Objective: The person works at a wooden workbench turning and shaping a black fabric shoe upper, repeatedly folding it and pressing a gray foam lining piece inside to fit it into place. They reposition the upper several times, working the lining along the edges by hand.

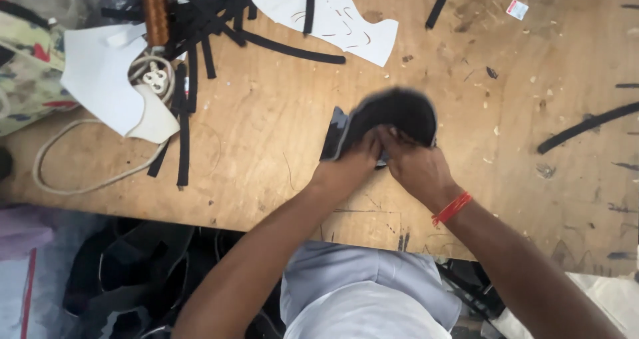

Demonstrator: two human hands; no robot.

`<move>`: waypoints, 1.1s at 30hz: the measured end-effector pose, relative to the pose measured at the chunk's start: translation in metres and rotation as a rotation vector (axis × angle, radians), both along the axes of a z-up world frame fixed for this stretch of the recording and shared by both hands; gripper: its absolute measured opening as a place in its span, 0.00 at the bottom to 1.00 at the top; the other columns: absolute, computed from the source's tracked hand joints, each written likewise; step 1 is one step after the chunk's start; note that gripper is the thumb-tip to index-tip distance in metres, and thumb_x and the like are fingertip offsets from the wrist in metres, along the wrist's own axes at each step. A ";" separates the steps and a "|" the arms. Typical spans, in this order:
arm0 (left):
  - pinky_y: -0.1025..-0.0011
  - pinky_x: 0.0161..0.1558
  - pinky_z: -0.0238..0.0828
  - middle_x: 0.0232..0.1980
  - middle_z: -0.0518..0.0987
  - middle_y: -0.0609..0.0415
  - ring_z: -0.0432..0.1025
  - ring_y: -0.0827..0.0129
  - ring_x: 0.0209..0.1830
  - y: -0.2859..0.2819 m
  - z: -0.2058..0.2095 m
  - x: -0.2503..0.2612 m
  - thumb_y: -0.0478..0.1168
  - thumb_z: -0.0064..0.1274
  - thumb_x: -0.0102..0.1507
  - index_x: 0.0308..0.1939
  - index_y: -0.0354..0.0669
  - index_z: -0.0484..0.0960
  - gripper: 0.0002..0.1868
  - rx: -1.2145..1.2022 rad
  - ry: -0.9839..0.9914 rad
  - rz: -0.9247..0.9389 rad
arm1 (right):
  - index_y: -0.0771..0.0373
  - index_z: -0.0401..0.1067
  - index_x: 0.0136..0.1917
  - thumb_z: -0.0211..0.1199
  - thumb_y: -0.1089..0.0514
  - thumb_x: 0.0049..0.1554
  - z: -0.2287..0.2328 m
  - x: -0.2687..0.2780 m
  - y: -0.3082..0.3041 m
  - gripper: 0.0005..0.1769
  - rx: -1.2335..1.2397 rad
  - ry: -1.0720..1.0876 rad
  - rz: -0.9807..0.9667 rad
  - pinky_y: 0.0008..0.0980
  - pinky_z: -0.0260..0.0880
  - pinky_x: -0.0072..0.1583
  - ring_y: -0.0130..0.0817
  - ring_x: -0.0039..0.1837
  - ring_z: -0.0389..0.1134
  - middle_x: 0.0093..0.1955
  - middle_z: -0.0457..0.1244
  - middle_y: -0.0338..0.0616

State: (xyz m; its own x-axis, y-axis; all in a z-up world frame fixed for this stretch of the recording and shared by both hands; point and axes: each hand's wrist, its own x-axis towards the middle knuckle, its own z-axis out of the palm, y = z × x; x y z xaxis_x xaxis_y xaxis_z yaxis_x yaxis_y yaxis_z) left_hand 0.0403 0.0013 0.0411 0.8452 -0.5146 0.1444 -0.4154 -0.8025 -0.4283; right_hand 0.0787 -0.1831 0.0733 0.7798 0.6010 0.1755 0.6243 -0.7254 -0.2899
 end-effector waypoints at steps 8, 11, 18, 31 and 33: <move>0.43 0.71 0.59 0.66 0.70 0.31 0.67 0.41 0.69 -0.011 0.014 -0.043 0.36 0.39 0.62 0.63 0.23 0.70 0.27 -0.220 -0.044 -0.015 | 0.63 0.59 0.75 0.50 0.55 0.60 0.012 0.012 -0.019 0.31 -0.290 -0.297 0.481 0.47 0.56 0.75 0.43 0.76 0.59 0.76 0.59 0.49; 0.30 0.72 0.54 0.63 0.69 0.23 0.65 0.31 0.69 -0.022 0.002 -0.041 0.34 0.40 0.64 0.62 0.17 0.69 0.25 -0.610 -0.062 0.021 | 0.58 0.51 0.79 0.50 0.58 0.58 0.012 0.011 -0.018 0.36 -0.460 -0.367 0.547 0.44 0.52 0.79 0.40 0.82 0.50 0.82 0.49 0.46; 0.54 0.53 0.77 0.51 0.81 0.32 0.78 0.46 0.52 -0.012 0.053 -0.038 0.31 0.41 0.64 0.69 0.18 0.63 0.29 -0.270 0.372 0.092 | 0.59 0.69 0.70 0.54 0.61 0.61 -0.011 0.007 -0.006 0.24 -0.010 0.031 0.168 0.45 0.60 0.73 0.42 0.75 0.60 0.73 0.61 0.45; 0.63 0.37 0.80 0.40 0.86 0.47 0.82 0.60 0.38 0.002 0.003 -0.040 0.34 0.47 0.65 0.48 0.40 0.84 0.12 -0.253 0.622 0.000 | 0.57 0.78 0.50 0.59 0.58 0.61 -0.036 -0.002 0.013 0.08 0.080 0.131 -0.277 0.47 0.71 0.54 0.50 0.51 0.72 0.49 0.70 0.51; 0.63 0.34 0.80 0.40 0.85 0.43 0.82 0.58 0.35 0.003 0.021 -0.039 0.33 0.45 0.65 0.56 0.34 0.79 0.17 -0.306 0.544 -0.018 | 0.56 0.78 0.52 0.57 0.61 0.53 -0.018 0.000 -0.005 0.15 0.104 -0.132 -0.060 0.51 0.71 0.54 0.49 0.52 0.73 0.49 0.71 0.48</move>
